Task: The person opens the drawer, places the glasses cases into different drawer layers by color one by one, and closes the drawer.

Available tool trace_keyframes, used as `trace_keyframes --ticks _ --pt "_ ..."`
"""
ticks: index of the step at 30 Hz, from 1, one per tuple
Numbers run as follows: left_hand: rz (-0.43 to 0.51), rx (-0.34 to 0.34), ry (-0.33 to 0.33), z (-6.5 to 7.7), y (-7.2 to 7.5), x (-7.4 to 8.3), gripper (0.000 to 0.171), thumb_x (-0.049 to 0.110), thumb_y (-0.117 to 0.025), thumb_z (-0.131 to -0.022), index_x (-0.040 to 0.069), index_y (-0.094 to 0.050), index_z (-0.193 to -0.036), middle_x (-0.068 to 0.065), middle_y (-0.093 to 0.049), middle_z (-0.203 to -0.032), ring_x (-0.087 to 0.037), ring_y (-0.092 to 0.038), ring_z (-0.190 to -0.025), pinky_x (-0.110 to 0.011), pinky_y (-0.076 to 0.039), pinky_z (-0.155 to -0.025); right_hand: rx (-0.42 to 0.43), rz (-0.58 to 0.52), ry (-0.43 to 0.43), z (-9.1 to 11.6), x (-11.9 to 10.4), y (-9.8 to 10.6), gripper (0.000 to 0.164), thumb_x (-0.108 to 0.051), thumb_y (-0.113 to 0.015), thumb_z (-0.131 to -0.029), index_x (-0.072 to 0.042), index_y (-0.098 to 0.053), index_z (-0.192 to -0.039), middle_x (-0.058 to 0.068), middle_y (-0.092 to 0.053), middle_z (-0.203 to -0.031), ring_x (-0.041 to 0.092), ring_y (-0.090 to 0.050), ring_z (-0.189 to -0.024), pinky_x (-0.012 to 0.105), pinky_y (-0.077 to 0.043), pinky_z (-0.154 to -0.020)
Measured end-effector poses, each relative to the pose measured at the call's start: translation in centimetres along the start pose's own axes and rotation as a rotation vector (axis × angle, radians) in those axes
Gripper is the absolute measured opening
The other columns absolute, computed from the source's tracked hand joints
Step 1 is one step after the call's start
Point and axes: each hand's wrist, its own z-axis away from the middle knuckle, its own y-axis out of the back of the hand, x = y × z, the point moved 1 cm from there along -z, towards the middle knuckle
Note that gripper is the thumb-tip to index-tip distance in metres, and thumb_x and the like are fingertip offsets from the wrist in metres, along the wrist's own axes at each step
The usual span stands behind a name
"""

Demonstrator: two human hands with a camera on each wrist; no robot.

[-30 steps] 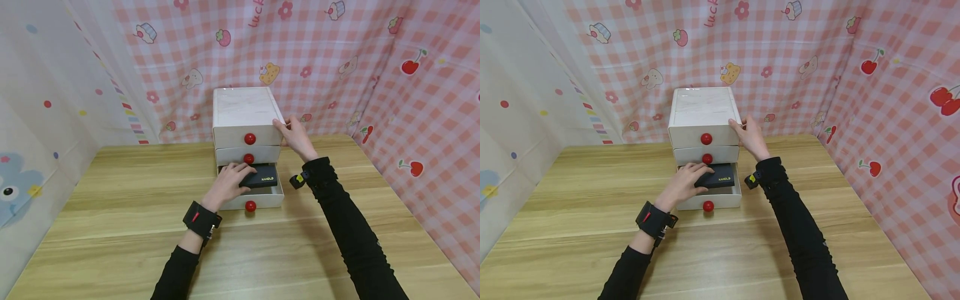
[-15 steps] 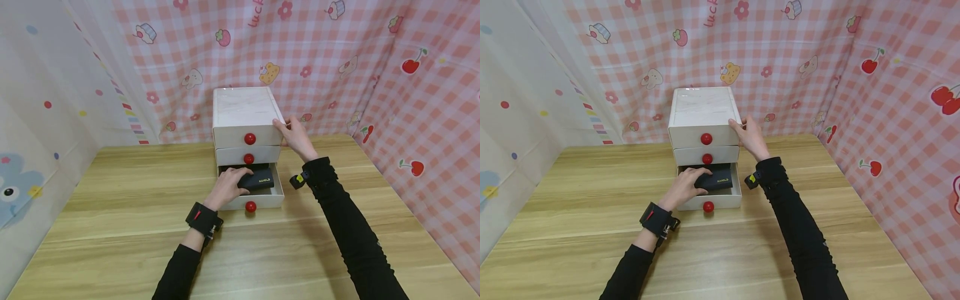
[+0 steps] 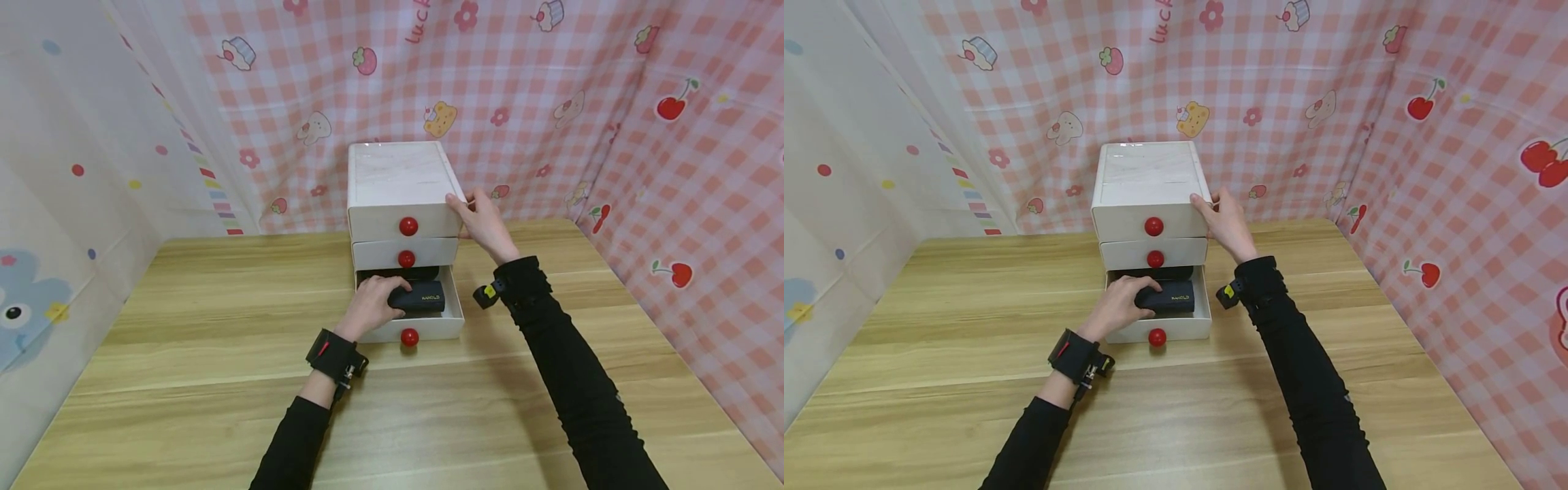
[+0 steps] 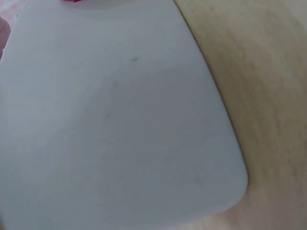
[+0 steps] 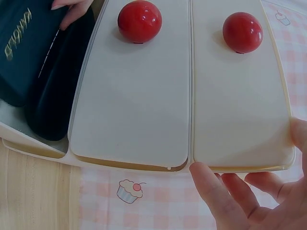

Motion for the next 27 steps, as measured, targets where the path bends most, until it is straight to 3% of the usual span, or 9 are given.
trace_keyframes --ticks 6,16,20,27 --pt "0.013 0.015 0.026 0.0 0.2 0.0 0.026 0.0 -0.068 -0.078 0.009 -0.068 -0.102 -0.009 -0.068 -0.108 -0.028 -0.054 -0.111 -0.043 -0.046 -0.095 -0.001 -0.003 -0.004 0.0 0.0 0.1 0.052 -0.051 -0.044 -0.091 -0.003 -0.041 -0.109 0.008 -0.042 -0.097 0.021 -0.047 -0.09 0.026 -0.057 -0.066" --pt "-0.029 -0.028 -0.055 0.2 0.3 0.6 0.021 0.009 -0.066 -0.084 0.01 -0.067 -0.105 -0.003 -0.07 -0.102 -0.019 -0.058 -0.1 -0.035 -0.051 -0.085 -0.002 -0.004 -0.013 -0.1 0.1 0.0 0.053 -0.051 -0.044 -0.091 -0.003 -0.041 -0.11 0.009 -0.043 -0.099 0.024 -0.048 -0.092 0.02 -0.055 -0.06" --pt "-0.018 -0.023 -0.131 0.4 0.5 1.2 0.02 0.01 -0.066 -0.085 0.01 -0.067 -0.105 -0.001 -0.069 -0.095 -0.015 -0.057 -0.092 -0.031 -0.052 -0.079 -0.001 -0.003 -0.015 -0.1 0.1 0.0 0.054 -0.051 -0.045 -0.091 -0.002 -0.041 -0.111 0.01 -0.044 -0.102 0.026 -0.048 -0.095 0.021 -0.055 -0.061" --pt "-0.127 0.073 -0.366 1.0 1.3 2.9 0.013 0.012 -0.069 -0.082 0.011 -0.071 -0.095 0.003 -0.067 -0.084 -0.01 -0.054 -0.079 -0.024 -0.05 -0.067 -0.004 -0.001 -0.01 -0.1 0.1 0.1 0.054 -0.051 -0.045 -0.091 -0.002 -0.042 -0.113 0.011 -0.045 -0.104 0.024 -0.048 -0.094 0.022 -0.056 -0.062"
